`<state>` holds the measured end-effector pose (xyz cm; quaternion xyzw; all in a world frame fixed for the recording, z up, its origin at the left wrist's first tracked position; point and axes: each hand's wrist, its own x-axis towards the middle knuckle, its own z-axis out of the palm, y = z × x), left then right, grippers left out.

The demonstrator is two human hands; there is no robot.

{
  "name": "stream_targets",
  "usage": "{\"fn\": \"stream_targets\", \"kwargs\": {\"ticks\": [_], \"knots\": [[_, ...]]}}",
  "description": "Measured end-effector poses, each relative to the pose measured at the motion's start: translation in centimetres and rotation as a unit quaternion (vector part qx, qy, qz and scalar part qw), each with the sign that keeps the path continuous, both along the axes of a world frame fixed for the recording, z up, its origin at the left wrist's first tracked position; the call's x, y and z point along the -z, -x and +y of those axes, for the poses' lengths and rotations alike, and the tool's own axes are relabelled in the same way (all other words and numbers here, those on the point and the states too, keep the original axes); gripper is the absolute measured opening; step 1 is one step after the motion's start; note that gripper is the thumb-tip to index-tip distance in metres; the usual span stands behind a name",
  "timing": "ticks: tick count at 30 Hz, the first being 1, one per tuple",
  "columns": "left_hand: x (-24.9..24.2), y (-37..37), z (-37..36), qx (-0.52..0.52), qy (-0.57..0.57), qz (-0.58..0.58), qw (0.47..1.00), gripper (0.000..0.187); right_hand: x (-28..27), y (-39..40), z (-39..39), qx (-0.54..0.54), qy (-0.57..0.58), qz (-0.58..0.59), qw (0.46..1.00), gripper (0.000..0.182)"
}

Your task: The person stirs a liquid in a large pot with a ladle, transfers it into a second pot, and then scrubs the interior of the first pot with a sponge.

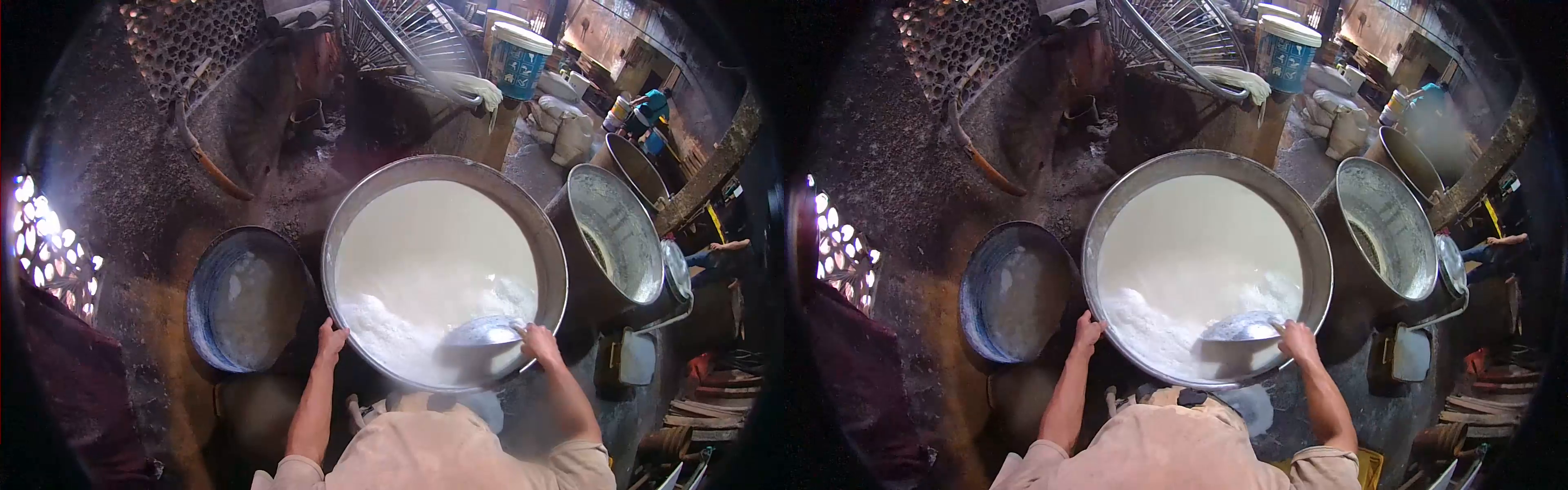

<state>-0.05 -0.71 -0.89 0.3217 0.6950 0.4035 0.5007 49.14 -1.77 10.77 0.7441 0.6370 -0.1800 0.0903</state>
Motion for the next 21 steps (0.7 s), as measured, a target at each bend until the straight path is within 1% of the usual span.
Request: {"fn": "stream_targets", "kwargs": {"ticks": [2,4,6,7,8,10,11,12,14,16,17,18,20,21], "knots": [[0.0,-0.3,-0.1,-0.022,-0.012,0.040,0.999,0.048,-2.7,-1.1,-0.1,0.008,-0.018,-0.011,1.000,0.025],[0.7,-0.4,-0.2,-0.032,-0.021,0.043,0.998,0.047,-5.1,-2.5,-0.1,-0.012,-0.039,-0.024,0.999,0.024],[1.3,-0.5,-0.4,-0.041,-0.030,0.047,0.998,0.047,-6.4,-4.4,0.7,0.018,-0.027,-0.009,0.999,0.025],[1.3,-0.6,-0.4,-0.052,-0.029,0.063,0.996,0.045,-7.7,-4.7,1.2,0.003,-0.044,-0.006,0.999,0.026],[1.4,-0.8,-0.3,-0.062,-0.029,0.077,0.995,0.044,-9.5,-5.0,1.7,0.029,-0.026,0.023,0.999,0.025],[1.2,-1.1,-0.3,-0.073,-0.033,0.078,0.994,0.043,-10.4,-6.6,2.8,0.036,-0.068,0.059,0.995,0.026],[1.0,-1.1,-0.3,-0.080,-0.034,0.078,0.993,0.042,-8.9,-8.0,3.8,0.046,-0.109,0.059,0.991,0.025],[0.7,-1.1,-0.2,-0.079,-0.035,0.079,0.993,0.042,-6.8,-8.7,5.0,0.047,-0.110,0.060,0.991,0.025],[0.2,-1.0,-0.2,-0.046,-0.023,0.087,0.995,0.042,-2.4,-9.6,7.2,0.093,-0.240,-0.015,0.966,0.029],[-0.6,-1.2,-0.4,-0.045,-0.027,0.077,0.996,0.042,0.0,-8.0,9.2,0.177,-0.207,0.000,0.962,0.033],[-0.8,-1.3,-0.4,-0.047,-0.030,0.066,0.996,0.042,1.2,-7.8,10.0,0.179,-0.195,0.001,0.964,0.037],[-0.6,-1.2,-0.3,-0.045,-0.031,0.067,0.996,0.042,1.5,-7.3,10.4,0.170,-0.177,0.013,0.969,0.033],[0.0,-1.0,-0.1,-0.052,-0.018,0.076,0.996,0.042,4.7,-7.2,11.4,0.152,-0.170,0.010,0.974,0.031],[0.1,-1.0,-0.1,-0.052,-0.018,0.076,0.996,0.042,4.5,-6.1,10.8,0.166,-0.163,0.027,0.972,0.030]]}}
